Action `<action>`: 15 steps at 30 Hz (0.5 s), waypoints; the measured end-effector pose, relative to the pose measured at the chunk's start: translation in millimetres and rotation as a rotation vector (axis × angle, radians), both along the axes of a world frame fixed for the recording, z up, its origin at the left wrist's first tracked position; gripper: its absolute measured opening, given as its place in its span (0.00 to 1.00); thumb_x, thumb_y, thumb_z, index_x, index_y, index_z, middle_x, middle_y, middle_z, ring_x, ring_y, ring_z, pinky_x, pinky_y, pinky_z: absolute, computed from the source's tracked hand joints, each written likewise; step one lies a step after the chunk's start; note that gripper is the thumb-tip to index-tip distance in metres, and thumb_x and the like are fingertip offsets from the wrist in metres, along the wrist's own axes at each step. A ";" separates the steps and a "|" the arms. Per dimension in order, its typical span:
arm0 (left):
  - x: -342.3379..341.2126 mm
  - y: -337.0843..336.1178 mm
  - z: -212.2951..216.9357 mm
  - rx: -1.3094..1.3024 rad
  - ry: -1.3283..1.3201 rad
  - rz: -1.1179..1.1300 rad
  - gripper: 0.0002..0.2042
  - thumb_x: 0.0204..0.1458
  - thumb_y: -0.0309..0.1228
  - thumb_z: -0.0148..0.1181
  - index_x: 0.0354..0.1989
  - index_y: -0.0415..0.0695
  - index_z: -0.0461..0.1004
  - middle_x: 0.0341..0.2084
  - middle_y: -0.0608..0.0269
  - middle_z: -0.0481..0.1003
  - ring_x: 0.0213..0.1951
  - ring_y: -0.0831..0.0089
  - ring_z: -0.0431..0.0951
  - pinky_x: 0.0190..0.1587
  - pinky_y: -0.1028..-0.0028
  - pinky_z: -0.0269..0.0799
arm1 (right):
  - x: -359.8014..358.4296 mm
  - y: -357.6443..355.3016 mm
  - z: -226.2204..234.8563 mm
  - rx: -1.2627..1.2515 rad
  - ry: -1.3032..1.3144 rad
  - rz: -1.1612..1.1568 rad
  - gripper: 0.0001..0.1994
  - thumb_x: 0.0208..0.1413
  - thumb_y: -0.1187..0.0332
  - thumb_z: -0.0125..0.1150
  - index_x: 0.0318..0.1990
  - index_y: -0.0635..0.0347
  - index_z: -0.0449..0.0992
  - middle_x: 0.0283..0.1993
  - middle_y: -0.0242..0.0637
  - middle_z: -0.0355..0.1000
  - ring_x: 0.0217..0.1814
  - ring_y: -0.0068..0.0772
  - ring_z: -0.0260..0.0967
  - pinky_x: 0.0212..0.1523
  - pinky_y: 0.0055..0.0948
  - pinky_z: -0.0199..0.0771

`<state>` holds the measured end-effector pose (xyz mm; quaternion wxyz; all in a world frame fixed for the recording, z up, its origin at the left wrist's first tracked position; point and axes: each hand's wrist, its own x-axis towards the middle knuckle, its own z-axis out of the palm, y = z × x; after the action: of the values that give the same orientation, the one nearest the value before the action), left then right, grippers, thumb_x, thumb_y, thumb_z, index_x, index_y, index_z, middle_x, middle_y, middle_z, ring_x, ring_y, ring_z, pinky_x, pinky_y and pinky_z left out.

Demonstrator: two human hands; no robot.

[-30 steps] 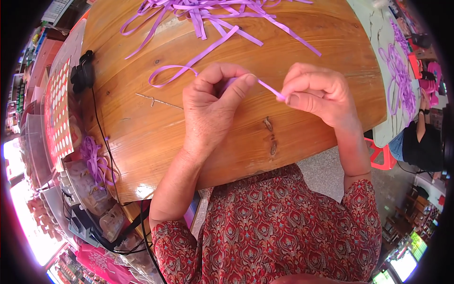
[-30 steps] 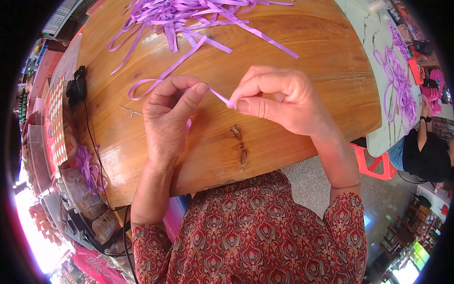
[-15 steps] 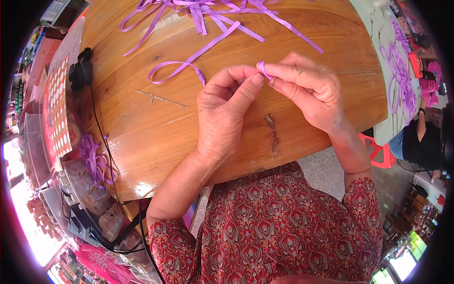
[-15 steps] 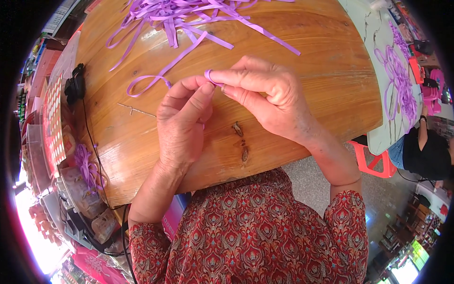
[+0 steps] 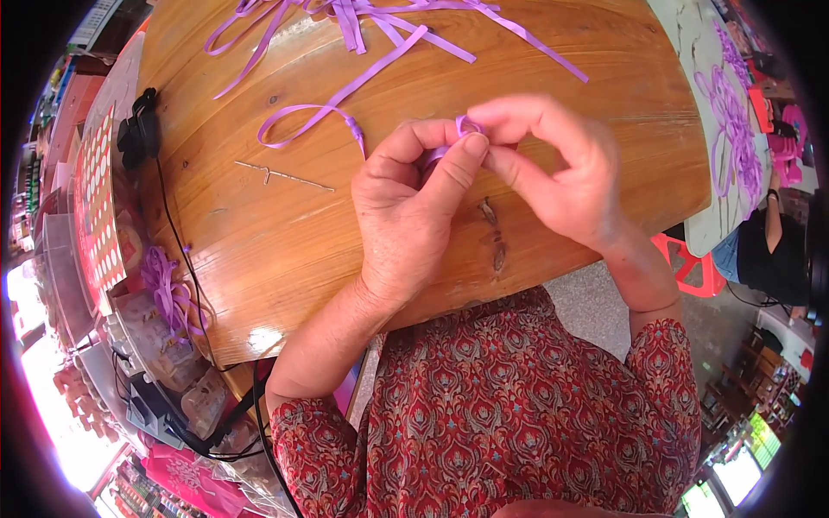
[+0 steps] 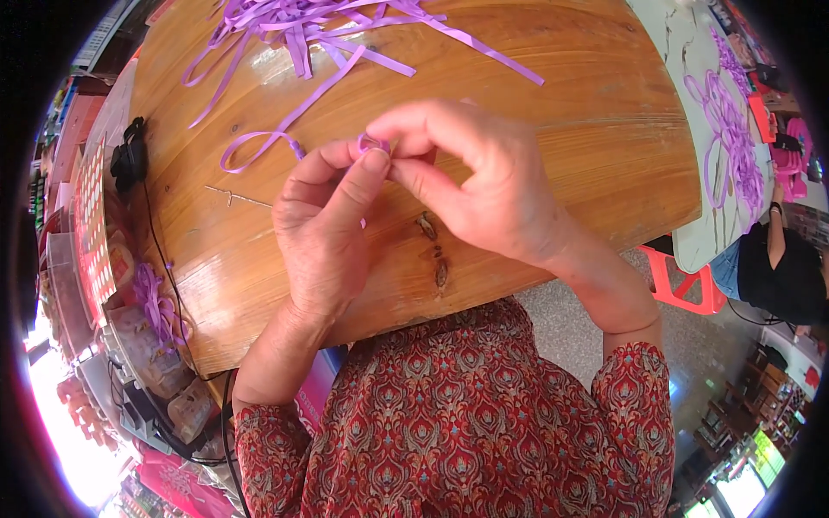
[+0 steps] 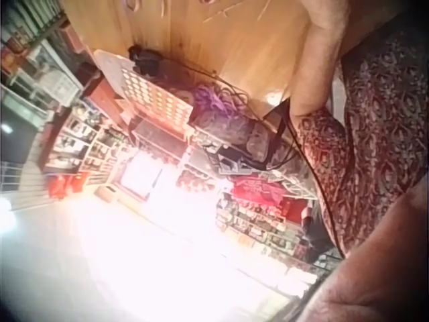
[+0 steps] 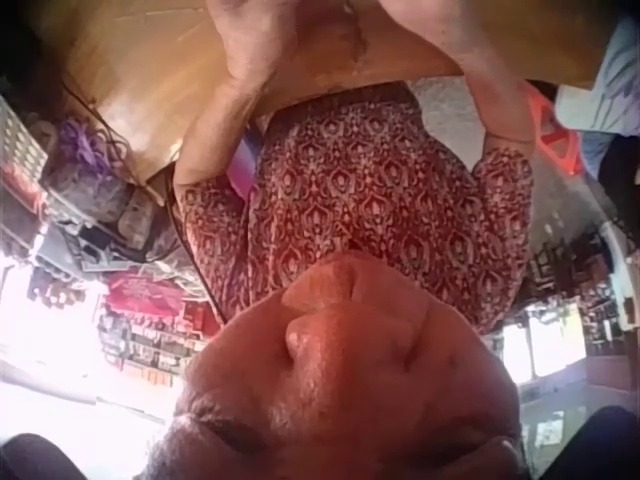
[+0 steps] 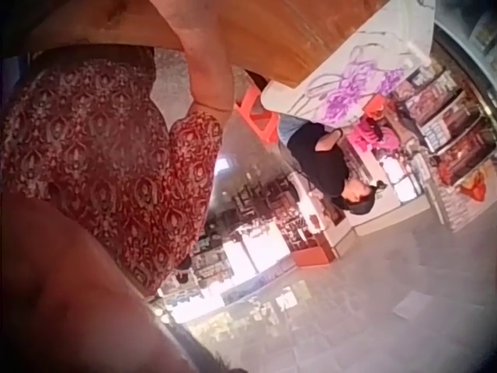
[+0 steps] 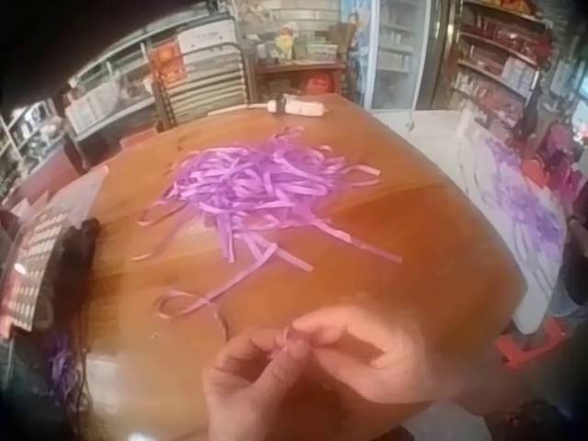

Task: The person rolls a purple ribbon by hand to form a small coil, then threads the remaining length of the ribbon through the center of the coil. They repeat this process with another purple ribbon, creating a second coiled element on the same strand.

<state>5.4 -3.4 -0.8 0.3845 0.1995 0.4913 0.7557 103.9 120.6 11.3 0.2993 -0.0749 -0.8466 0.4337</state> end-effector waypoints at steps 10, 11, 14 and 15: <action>-6.6 -1.0 10.8 -0.001 -0.184 -0.081 0.05 0.53 0.25 0.57 0.37 0.39 0.74 0.23 0.72 0.71 0.22 0.86 0.62 0.24 0.84 0.56 | 1.1 7.1 4.8 -0.863 -0.123 0.172 0.10 0.54 0.79 0.55 0.44 0.66 0.75 0.35 0.35 0.74 0.41 0.25 0.70 0.44 0.24 0.71; -7.1 -1.2 10.2 -0.004 -0.184 -0.079 0.05 0.53 0.25 0.57 0.37 0.39 0.74 0.23 0.72 0.71 0.22 0.86 0.62 0.24 0.84 0.56 | 0.5 8.7 3.8 -0.866 -0.124 0.173 0.10 0.54 0.79 0.55 0.44 0.66 0.75 0.35 0.35 0.74 0.41 0.25 0.70 0.44 0.24 0.71; -9.8 -0.3 6.4 -0.152 -0.036 -0.084 0.04 0.54 0.24 0.56 0.35 0.37 0.74 0.29 0.70 0.74 0.31 0.86 0.69 0.34 0.86 0.65 | -2.4 14.9 2.2 -0.133 -0.095 0.145 0.10 0.50 0.79 0.57 0.41 0.66 0.76 0.34 0.36 0.73 0.38 0.28 0.70 0.38 0.26 0.71; -11.1 0.3 4.2 -0.179 -0.063 -0.084 0.04 0.54 0.24 0.57 0.35 0.36 0.74 0.28 0.71 0.73 0.29 0.87 0.68 0.32 0.86 0.64 | -3.1 16.9 2.5 0.217 -0.035 0.117 0.11 0.46 0.78 0.59 0.40 0.66 0.77 0.33 0.37 0.73 0.36 0.29 0.70 0.36 0.27 0.69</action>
<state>-5.8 -3.1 3.4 0.4472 0.1610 0.5358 0.6978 100.8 137.5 13.8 0.2650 -0.0001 -0.8965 0.3550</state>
